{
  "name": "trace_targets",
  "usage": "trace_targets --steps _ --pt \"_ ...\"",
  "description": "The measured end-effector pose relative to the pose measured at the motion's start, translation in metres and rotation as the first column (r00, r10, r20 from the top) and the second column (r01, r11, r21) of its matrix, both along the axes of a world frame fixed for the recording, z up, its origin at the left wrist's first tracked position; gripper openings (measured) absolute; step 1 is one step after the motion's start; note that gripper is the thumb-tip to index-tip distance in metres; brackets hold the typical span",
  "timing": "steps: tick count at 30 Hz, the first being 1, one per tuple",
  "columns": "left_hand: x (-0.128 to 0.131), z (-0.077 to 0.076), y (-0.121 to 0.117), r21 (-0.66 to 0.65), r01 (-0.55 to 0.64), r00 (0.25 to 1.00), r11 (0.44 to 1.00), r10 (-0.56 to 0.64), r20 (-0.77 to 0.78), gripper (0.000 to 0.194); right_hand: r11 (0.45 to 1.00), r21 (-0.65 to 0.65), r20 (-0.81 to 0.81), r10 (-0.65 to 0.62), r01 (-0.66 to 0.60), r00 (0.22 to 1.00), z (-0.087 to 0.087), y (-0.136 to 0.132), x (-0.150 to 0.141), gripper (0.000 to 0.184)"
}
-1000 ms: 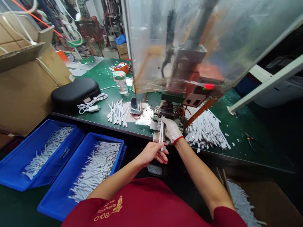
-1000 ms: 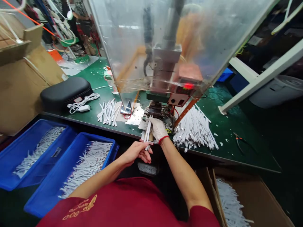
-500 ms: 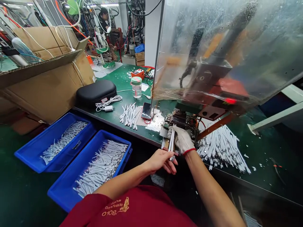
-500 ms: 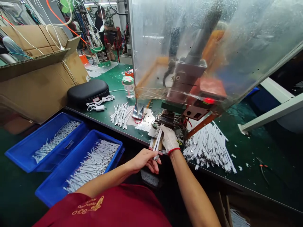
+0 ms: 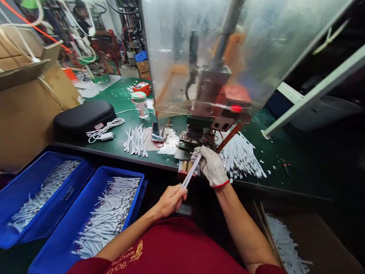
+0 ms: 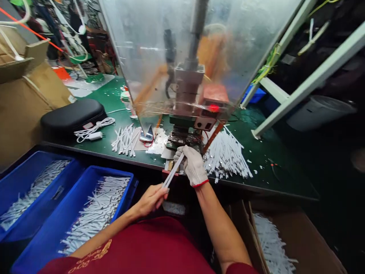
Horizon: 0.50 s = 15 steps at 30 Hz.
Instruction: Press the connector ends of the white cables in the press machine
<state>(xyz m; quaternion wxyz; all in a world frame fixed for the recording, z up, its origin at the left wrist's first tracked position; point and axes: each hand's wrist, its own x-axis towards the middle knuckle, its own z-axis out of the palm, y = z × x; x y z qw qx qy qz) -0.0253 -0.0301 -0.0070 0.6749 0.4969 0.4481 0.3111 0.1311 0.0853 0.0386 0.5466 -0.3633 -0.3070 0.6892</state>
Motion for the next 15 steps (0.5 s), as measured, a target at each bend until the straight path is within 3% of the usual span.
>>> trace_targets --steps 2,6,10,13,15 --pt "-0.008 0.003 -0.008 0.075 -0.044 0.999 0.996 0.045 -0.015 0.044 0.997 0.022 -0.021 -0.074 0.074 0.997 -0.001 -0.011 0.009 0.026" --pt "-0.016 0.019 -0.018 -0.021 0.041 0.991 0.999 -0.038 0.13 0.044 0.984 0.086 -0.03 -0.151 0.154 0.988 0.005 -0.021 0.016 0.03" --pt "-0.022 0.031 -0.025 0.031 0.075 0.997 0.997 -0.076 0.023 0.045 0.968 0.095 0.005 -0.232 0.231 0.973 0.013 -0.027 0.013 0.033" --pt "-0.027 0.03 -0.028 0.045 0.153 0.988 0.987 -0.151 -0.044 0.046 0.951 0.064 0.043 -0.306 0.303 0.951 0.013 -0.036 0.016 0.034" --pt "-0.027 0.024 -0.029 0.036 0.196 0.98 0.98 -0.195 -0.039 0.045 0.965 0.021 0.179 -0.262 0.262 0.948 0.012 -0.041 0.024 0.038"
